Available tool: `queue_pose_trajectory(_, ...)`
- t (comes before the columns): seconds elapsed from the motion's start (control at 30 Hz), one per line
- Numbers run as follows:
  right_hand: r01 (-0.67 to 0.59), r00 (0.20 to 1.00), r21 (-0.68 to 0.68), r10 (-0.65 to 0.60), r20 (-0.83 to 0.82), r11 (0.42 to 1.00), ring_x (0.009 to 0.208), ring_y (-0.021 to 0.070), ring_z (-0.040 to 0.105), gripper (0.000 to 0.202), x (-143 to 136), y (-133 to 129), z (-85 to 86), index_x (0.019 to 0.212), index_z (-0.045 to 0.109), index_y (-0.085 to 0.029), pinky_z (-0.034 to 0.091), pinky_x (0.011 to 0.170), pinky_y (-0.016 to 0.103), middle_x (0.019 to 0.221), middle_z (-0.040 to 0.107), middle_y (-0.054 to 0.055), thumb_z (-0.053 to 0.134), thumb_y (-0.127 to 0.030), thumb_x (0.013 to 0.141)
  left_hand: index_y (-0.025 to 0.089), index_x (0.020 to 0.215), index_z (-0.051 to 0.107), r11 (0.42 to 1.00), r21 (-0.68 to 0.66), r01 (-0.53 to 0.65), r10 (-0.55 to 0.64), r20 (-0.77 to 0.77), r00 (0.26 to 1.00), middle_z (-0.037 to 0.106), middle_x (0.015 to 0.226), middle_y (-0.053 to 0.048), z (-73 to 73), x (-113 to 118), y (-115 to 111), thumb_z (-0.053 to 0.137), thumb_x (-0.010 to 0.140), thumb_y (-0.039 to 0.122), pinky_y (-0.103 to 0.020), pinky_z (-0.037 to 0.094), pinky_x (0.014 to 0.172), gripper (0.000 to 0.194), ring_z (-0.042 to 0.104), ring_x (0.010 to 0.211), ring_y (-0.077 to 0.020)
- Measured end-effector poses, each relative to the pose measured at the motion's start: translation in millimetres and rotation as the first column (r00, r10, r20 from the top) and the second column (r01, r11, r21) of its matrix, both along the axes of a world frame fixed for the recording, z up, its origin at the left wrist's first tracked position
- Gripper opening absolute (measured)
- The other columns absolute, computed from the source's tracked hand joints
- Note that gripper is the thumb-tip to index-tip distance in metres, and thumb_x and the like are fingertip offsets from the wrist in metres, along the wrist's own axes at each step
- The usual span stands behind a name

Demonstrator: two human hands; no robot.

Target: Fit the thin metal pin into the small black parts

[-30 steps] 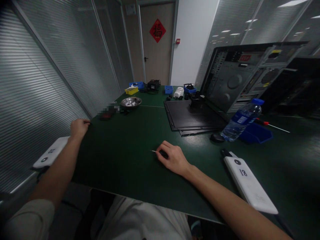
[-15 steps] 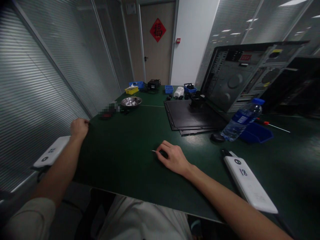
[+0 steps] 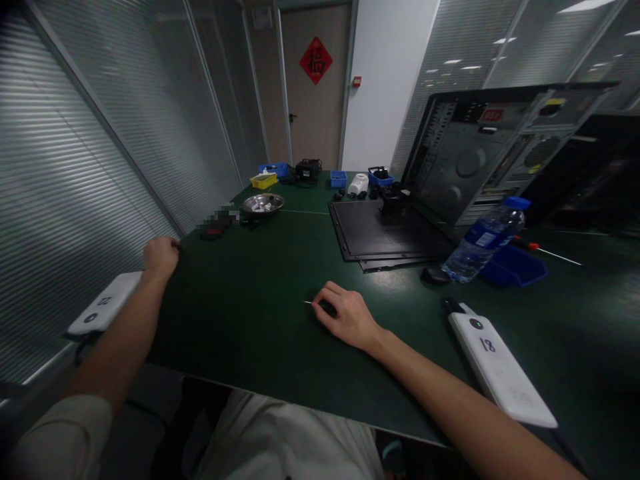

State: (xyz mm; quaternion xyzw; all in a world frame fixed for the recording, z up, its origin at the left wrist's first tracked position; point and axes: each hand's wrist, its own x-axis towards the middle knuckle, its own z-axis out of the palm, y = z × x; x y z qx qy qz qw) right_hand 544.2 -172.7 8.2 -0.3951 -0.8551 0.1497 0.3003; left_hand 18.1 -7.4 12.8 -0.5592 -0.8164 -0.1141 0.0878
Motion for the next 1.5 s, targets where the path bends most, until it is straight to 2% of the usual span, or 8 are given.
queue_pose_trajectory(0.2, -0.003, 1.0, 0.003, 0.003, -0.003, 1.0, 0.072, 0.014, 0.06, 0.013, 0.2, 0.8, -1.7, 0.098, 0.066, -0.022, 0.046, 0.065, 0.027, 0.095, 0.065, 0.003, 0.057, -0.03, 0.103, 0.0, 0.112, 0.071, 1.0, -0.03, 0.006, -0.008, -0.053, 0.999, 0.066, 0.112, -0.024, -1.6, 5.0, 1.2, 0.048, 0.095, 0.012, -0.038, 0.049, 0.088, 0.031, 0.061, 0.104, -0.0299)
queue_pose_trajectory(0.6, -0.006, 1.0, 0.008, 0.006, 0.005, 1.0, 0.071, 0.0135, 0.059, 0.013, -0.2, 0.0, -0.1, 0.099, 0.066, -0.022, 0.043, 0.063, 0.028, 0.094, 0.063, 0.002, 0.056, -0.029, 0.103, -0.003, 0.111, 0.069, 0.998, -0.064, 0.019, -0.026, -0.109, 0.994, 0.064, 0.115, -0.026, -3.7, 6.5, 1.7, 0.045, 0.097, 0.017, -0.038, 0.049, 0.086, 0.034, 0.062, 0.102, -0.0311)
queue_pose_trajectory(1.07, 0.009, 1.0, -0.009, -0.009, 0.011, 1.0, 0.071, 0.0136, 0.059, 0.013, 0.9, -0.2, 0.2, 0.1, 0.067, -0.022, 0.043, 0.064, 0.027, 0.095, 0.063, 0.003, 0.057, -0.031, 0.103, -0.001, 0.11, 0.072, 0.998, -0.057, -0.011, 0.006, -0.093, 0.996, 0.069, 0.107, -0.027, -2.8, 8.2, 2.3, 0.042, 0.1, 0.029, -0.042, 0.053, 0.086, 0.043, 0.066, 0.101, -0.0358)
queue_pose_trajectory(1.23, 0.009, 1.0, -0.02, -0.009, 0.006, 1.0, 0.073, 0.0138, 0.059, 0.013, 0.5, 0.2, 0.1, 0.098, 0.066, -0.022, 0.043, 0.065, 0.027, 0.094, 0.062, 0.002, 0.057, -0.03, 0.103, -0.003, 0.11, 0.071, 1.0, -0.003, -0.013, 0.013, -0.138, 0.99, 0.067, 0.113, -0.029, -0.8, 6.7, -0.7, 0.047, 0.096, 0.026, -0.044, 0.052, 0.088, 0.04, 0.064, 0.108, -0.0389)
queue_pose_trajectory(1.4, 0.017, 1.0, -0.025, -0.017, 0.017, 1.0, 0.072, 0.0134, 0.058, 0.013, 0.6, 0.4, 0.0, 0.098, 0.066, -0.022, 0.042, 0.065, 0.027, 0.094, 0.062, 0.002, 0.056, -0.03, 0.103, -0.001, 0.11, 0.072, 0.998, -0.007, -0.061, 0.06, -0.055, 0.997, 0.07, 0.108, -0.028, 2.9, 4.1, -2.8, 0.052, 0.092, 0.016, -0.043, 0.052, 0.083, 0.033, 0.067, 0.102, -0.0376)
queue_pose_trajectory(1.5, 0.016, 0.999, -0.025, -0.015, 0.034, 1.0, 0.072, 0.0136, 0.058, 0.013, 0.8, -0.1, 0.5, 0.099, 0.066, -0.022, 0.042, 0.065, 0.027, 0.095, 0.061, 0.002, 0.057, -0.031, 0.103, 0.001, 0.109, 0.075, 1.0, 0.004, -0.008, 0.008, -0.037, 0.999, 0.07, 0.108, -0.027, 6.9, 9.0, -2.3, 0.052, 0.093, 0.016, -0.044, 0.052, 0.083, 0.031, 0.067, 0.101, -0.0377)
